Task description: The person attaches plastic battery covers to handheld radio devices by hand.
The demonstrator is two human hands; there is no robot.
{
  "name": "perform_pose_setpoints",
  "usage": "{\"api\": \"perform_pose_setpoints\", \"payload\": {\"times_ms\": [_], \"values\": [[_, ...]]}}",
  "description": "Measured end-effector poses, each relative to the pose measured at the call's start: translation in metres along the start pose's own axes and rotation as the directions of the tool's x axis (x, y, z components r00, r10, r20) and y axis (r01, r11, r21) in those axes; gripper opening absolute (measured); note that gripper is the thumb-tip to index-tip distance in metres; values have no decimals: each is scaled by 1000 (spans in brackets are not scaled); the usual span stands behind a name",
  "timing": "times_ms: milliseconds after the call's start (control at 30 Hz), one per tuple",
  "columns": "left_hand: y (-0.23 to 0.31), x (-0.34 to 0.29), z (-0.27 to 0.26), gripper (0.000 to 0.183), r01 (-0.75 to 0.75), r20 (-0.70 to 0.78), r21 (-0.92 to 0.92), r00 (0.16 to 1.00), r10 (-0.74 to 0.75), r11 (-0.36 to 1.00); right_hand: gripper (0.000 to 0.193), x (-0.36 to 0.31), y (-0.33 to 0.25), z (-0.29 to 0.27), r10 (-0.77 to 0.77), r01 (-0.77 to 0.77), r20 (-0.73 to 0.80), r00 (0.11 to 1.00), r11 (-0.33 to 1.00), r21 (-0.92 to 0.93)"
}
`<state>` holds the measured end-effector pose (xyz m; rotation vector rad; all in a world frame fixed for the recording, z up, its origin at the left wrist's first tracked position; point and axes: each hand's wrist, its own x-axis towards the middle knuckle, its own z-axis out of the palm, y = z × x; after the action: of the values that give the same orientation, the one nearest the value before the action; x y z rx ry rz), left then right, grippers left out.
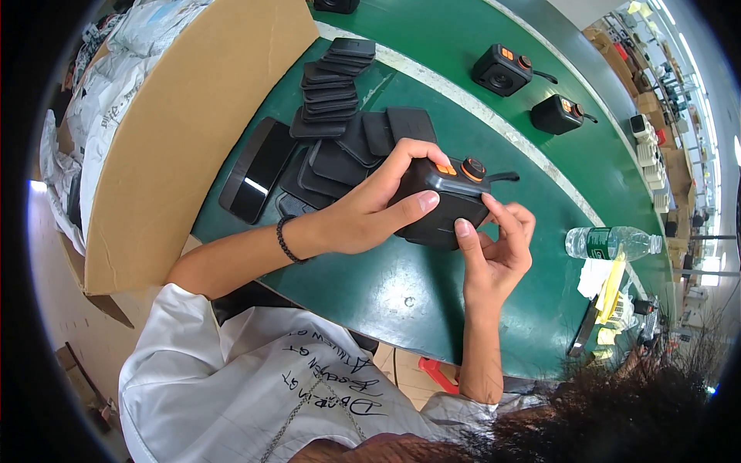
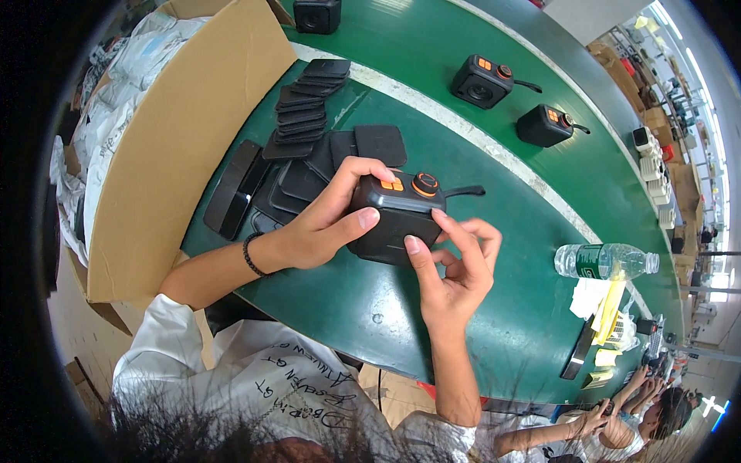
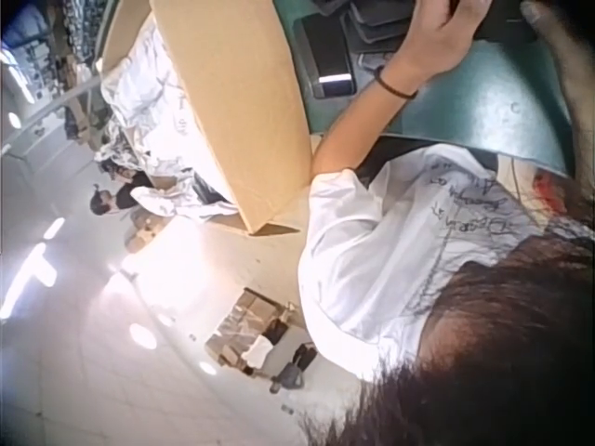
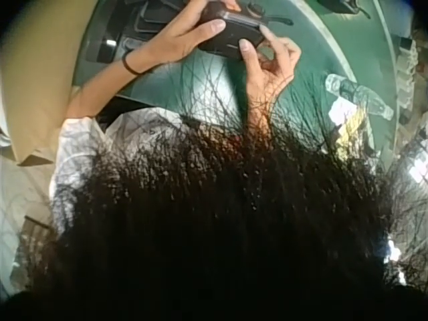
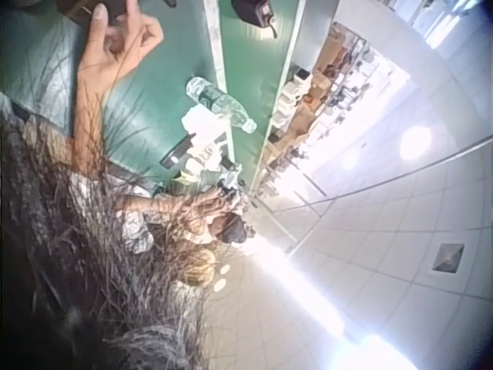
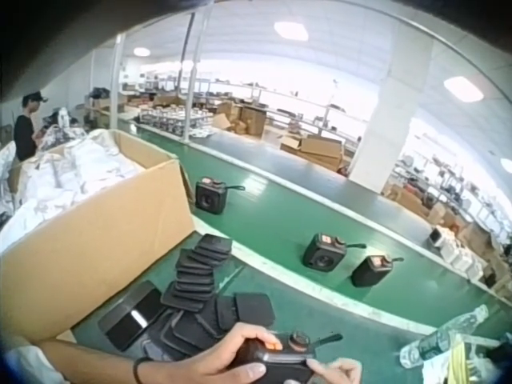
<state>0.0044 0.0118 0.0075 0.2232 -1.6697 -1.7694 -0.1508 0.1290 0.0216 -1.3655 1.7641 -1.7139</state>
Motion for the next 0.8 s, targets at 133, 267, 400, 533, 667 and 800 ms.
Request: {"api": "perform_pose_setpoints", "payload": {"times_ms": [133,267,400,533,667,800], "values": [[0,-2,-1,37,22,-3,-17,1000,-22,1000,70,3,9,-5,72,-70,-2,997,977,202],[5,-1,-2,41,33,-33,16,999,-32,999,80,13,9,-12,197,-322,305,932,836,444],[6,-3,-8,39,67,61,-15,996,-66,998,82,9,7,-7,194,-385,381,904,757,528],[5,-8,-8,41,5,68,54,998,-9,999,77,7,3,-8,231,-405,376,897,771,492],[7,-5,-11,66,37,166,57,985,-46,998,72,7,2,-10,268,-415,352,897,786,459],[9,-3,-14,100,121,260,91,955,-141,989,60,9,4,-9,242,-364,312,919,825,432]]}}
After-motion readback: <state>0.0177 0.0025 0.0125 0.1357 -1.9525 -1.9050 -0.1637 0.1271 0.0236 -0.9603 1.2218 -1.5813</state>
